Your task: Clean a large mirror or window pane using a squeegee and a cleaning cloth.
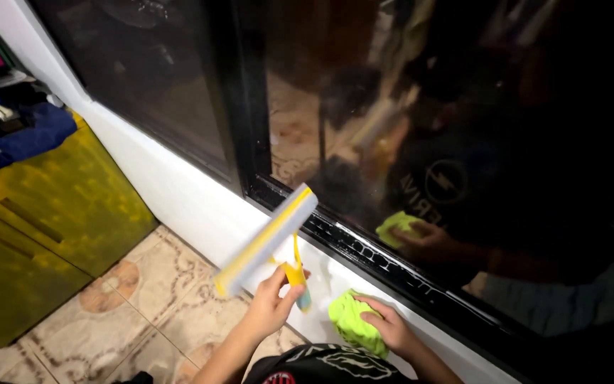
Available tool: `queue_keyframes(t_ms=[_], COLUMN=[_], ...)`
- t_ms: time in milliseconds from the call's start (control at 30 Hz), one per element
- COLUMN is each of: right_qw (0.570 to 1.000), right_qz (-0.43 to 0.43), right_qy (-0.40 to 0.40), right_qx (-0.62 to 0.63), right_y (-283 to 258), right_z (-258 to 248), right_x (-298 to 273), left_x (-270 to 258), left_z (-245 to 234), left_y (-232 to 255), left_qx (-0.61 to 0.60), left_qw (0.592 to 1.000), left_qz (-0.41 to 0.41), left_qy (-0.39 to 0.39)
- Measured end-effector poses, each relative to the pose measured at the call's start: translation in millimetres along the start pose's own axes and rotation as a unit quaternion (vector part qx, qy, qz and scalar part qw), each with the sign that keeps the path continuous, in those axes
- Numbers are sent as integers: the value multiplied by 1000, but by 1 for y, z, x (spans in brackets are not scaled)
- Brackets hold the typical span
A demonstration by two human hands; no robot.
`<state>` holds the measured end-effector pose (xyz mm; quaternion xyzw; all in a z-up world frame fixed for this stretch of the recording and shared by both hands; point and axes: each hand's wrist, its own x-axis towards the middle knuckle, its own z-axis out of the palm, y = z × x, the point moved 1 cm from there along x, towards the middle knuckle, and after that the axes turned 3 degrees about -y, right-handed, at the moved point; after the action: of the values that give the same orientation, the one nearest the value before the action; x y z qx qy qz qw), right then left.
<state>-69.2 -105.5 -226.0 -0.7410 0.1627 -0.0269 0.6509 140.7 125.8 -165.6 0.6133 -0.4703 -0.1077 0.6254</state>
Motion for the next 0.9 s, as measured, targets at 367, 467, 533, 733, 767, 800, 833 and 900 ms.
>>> queue_keyframes(t_ms=[367, 467, 533, 733, 767, 800, 833, 900], right_qw=[994, 985, 984, 985, 984, 984, 981, 978], right_qz=[83, 142, 143, 138, 151, 153, 169, 183], right_qy=[64, 84, 88, 97, 95, 92, 90, 88], right_qx=[-14, 55, 54, 23, 22, 22, 36, 48], right_y=[12, 1, -7, 8, 8, 6, 5, 0], right_z=[-11, -7, -5, -3, -1, 0, 0, 1], right_x=[-21, -34, -35, -39, -39, -41, -42, -42], left_x=[144, 206, 238, 238, 224, 197, 171, 113], left_z=[-5, -38, -51, -47, -43, -31, -20, -3], left_y=[79, 135, 160, 139, 126, 87, 48, -11], left_qx=[22, 156, 139, 38, 13, 14, 2, -10], left_qw=[986, 936, 945, 982, 988, 988, 994, 997], left_qz=[53, 263, 247, 166, 145, 142, 90, 40], left_qy=[156, 175, 163, 83, 58, 60, 66, 71])
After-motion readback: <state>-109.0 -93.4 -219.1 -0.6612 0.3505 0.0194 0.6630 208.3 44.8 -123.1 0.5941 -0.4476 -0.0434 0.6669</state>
